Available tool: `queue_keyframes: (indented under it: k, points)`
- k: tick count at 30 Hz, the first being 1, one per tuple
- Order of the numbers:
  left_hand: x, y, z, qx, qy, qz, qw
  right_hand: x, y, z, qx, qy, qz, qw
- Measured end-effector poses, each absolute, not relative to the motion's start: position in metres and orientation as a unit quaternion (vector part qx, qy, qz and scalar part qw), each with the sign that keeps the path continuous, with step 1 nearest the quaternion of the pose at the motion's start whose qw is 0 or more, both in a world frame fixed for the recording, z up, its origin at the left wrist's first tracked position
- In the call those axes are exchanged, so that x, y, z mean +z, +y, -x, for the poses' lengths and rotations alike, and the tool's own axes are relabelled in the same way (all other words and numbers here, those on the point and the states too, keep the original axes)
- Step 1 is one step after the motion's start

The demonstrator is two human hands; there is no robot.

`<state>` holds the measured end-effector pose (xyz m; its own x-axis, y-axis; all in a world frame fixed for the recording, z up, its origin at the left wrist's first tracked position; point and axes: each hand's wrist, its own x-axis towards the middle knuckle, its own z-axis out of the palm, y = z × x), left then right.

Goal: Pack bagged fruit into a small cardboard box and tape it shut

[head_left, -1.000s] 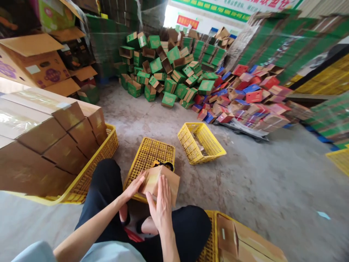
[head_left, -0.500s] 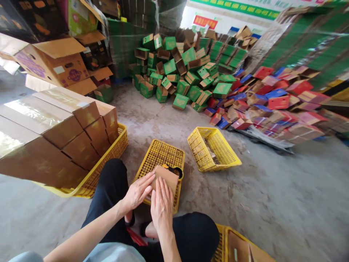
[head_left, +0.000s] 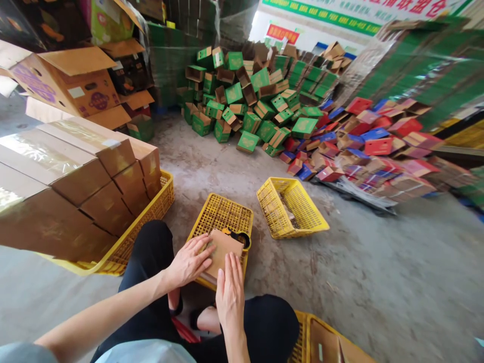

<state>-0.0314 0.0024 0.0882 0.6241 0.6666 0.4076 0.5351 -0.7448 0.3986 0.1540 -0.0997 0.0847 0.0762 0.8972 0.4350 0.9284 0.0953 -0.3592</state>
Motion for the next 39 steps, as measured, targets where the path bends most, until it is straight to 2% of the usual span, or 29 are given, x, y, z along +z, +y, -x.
queue_keyframes:
  k: [9,20,28,39]
  points:
    - [0.099,0.016,0.013,0.251,0.339,-0.895,0.147,0.107,-0.076,-0.147,-0.067,-0.673,0.705,0.213]
    - [0.093,-0.009,0.009,0.267,0.392,-0.866,0.161,0.083,-0.100,-0.161,-0.028,-0.642,0.698,0.315]
    - [0.077,-0.001,0.043,0.232,0.278,-0.906,0.219,0.076,-0.121,-0.166,-0.018,-0.677,0.687,0.262]
    - [0.064,-0.008,0.036,0.254,0.279,-0.896,0.235,0.078,-0.121,-0.165,-0.034,-0.691,0.675,0.256]
